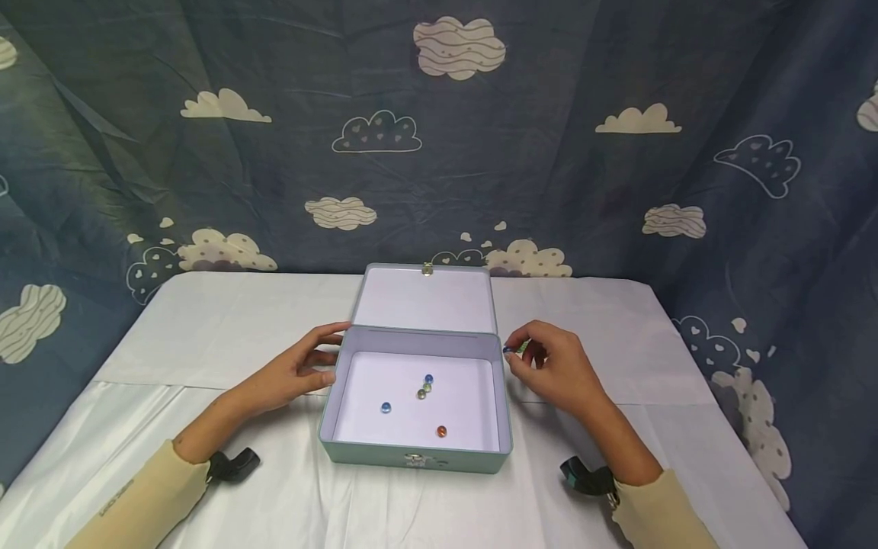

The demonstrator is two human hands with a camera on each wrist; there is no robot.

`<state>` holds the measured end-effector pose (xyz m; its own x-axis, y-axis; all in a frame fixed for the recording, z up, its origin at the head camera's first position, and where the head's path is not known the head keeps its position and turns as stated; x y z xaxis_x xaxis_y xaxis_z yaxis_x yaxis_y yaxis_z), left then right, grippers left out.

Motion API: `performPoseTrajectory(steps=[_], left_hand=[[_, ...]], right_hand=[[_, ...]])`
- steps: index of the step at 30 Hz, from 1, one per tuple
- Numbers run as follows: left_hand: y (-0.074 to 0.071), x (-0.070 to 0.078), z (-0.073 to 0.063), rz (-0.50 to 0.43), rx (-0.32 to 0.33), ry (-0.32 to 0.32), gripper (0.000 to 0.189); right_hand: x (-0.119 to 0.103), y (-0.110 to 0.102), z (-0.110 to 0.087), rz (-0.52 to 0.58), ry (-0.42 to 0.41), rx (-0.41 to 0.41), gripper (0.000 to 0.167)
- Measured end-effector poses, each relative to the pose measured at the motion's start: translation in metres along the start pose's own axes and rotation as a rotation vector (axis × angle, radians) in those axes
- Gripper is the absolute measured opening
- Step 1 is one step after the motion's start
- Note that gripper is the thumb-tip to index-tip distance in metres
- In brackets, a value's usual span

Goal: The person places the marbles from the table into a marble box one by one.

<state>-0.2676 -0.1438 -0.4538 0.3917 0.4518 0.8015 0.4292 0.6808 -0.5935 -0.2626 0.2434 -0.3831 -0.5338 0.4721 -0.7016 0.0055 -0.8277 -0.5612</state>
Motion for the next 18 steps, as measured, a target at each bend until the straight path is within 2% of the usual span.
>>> performPoseTrajectory(steps=[12, 18], left_hand=[[-0.0004, 0.001, -0.0003, 0.001, -0.004, 0.0, 0.078], [-0.0004, 0.0015, -0.0007, 0.002, -0.003, -0.002, 0.077]], right_hand=[[-0.0025, 0.0059, -0.0013, 0.061, -0.012, -0.059, 0.025], [-0.0041, 0.0097, -0.0018, 0.09, -0.025, -0.116, 0.027]])
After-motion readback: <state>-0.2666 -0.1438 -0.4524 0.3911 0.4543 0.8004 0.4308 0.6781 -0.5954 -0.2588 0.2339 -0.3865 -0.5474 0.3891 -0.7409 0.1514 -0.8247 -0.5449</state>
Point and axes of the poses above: each hand's wrist, its own z-axis towards the middle knuckle, its own y-axis out of the palm, x = y × z, the point moved 8 cm from there along z, towards the middle knuckle, and after that the axes turned 15 degrees about z, right-handed, at the moved point
